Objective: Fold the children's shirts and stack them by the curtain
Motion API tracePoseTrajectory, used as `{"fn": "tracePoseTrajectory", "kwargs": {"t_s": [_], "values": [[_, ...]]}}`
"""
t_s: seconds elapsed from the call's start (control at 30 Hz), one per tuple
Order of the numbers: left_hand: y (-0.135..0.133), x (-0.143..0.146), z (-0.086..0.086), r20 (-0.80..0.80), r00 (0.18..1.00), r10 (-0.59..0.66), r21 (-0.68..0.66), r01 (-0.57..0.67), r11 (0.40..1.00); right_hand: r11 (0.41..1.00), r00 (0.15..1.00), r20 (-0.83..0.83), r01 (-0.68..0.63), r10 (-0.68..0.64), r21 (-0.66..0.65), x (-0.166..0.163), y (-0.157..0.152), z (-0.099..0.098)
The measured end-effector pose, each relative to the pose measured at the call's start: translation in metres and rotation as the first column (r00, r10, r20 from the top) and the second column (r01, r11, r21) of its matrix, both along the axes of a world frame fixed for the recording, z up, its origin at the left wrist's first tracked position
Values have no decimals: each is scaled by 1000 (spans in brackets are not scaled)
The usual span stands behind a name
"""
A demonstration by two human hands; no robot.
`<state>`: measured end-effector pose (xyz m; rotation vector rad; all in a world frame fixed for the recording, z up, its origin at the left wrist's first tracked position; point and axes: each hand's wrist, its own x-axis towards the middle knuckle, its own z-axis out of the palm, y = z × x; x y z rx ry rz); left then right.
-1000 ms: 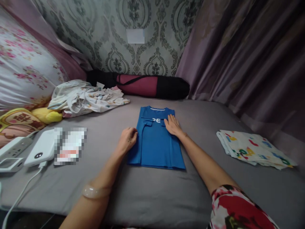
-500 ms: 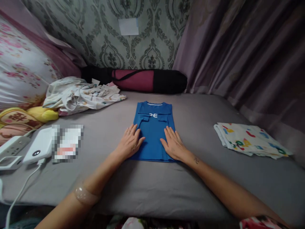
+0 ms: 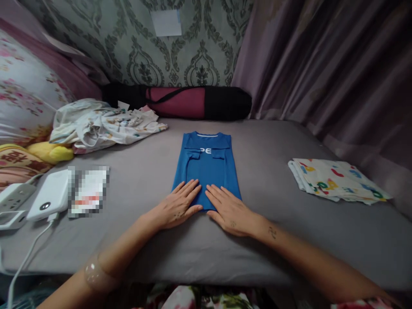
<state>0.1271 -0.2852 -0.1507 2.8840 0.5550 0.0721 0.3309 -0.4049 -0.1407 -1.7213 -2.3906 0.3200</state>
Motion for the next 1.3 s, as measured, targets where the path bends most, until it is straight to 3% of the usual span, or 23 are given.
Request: {"fn": "tracePoseTrajectory", "kwargs": {"t_s": [0.17, 0.3, 0.43, 0.6, 0.8, 1.0, 1.3], "values": [[5, -22, 12, 100, 995, 26, -47, -21, 999, 995, 992, -113, 60, -51, 81, 25, -12, 16], [11, -45, 20, 113, 990, 84, -98, -73, 992, 989, 981, -169, 115, -99, 88, 44, -30, 15], [16, -55, 20, 77, 997, 1, -123, 9, 992, 990, 985, -164, 69, -49, 122, 53, -36, 9], [15, -60, 17, 80, 989, -125, 1, 125, 992, 977, 1000, -18, -12, 16, 215, 52, -37, 6], [21, -62, 15, 62, 989, -137, 17, 136, 991, 983, 1000, -29, -7, 12, 184, 56, -37, 6], [31, -60, 7, 228, 969, -92, -106, 119, 987, 980, 985, -174, 34, 0, 195, 67, -25, -1], [53, -69, -6, 205, 979, -10, -336, 80, 939, 997, 975, -214, -47, 58, 56, 84, -20, -2]]}}
